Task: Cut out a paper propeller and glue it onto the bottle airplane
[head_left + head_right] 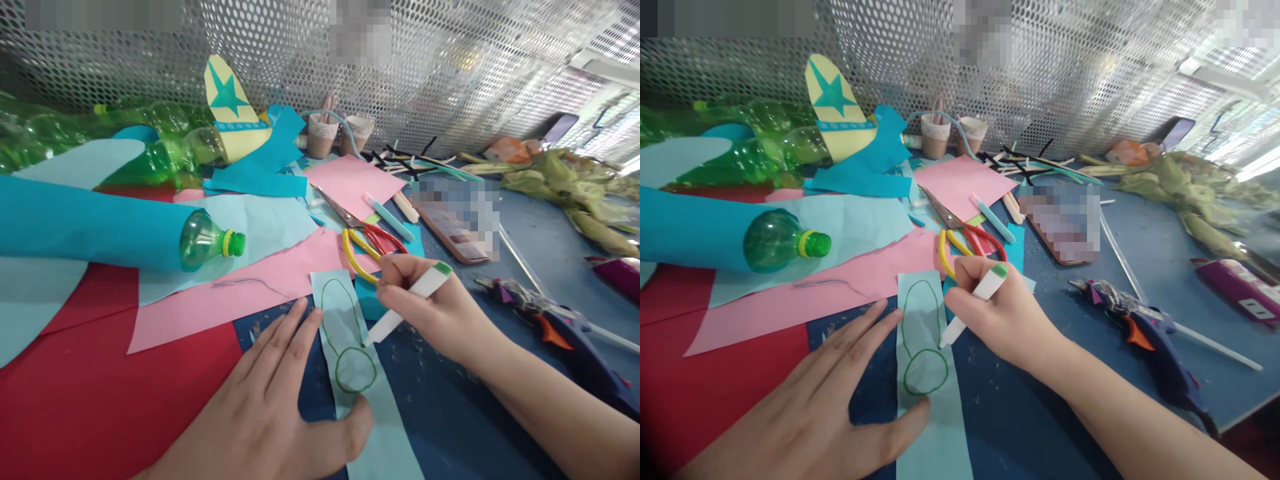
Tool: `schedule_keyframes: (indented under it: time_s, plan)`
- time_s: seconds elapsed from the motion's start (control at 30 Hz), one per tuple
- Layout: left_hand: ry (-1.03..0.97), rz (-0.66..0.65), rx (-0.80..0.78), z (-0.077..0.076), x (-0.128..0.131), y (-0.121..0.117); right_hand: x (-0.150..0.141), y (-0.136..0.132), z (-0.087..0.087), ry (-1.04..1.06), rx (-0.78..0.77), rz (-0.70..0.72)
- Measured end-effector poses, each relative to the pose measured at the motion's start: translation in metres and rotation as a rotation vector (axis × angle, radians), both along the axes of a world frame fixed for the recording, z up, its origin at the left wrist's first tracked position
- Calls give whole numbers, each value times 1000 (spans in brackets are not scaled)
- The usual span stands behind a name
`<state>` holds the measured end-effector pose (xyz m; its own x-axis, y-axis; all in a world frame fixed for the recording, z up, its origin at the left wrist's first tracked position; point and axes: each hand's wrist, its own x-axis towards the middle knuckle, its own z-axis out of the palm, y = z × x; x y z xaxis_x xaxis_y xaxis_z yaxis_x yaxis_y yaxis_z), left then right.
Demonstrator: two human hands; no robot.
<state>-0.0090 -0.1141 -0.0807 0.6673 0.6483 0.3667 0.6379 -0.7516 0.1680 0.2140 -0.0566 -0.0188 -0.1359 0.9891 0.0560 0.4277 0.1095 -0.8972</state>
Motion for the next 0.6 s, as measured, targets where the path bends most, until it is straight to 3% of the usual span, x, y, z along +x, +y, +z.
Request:
schedule_keyframes:
  time_s: [0.1,0.2,0.3,0.43,0.6]
  plan:
    - [-2,0,-20,0,-2,1,1,0,-3,109,-68,0]
    - [7,-2,-76,2,-3,2,0,2,-4,386,-194,-67]
    - [10,-4,-40,4,0,2,-1,7,-3,626,-195,-171]
    - [-63,44,126,6,8,0,-2,10,-2,678,-145,-224]
    - [-106,35,56,16,7,0,0,11,-3,669,-70,-254]
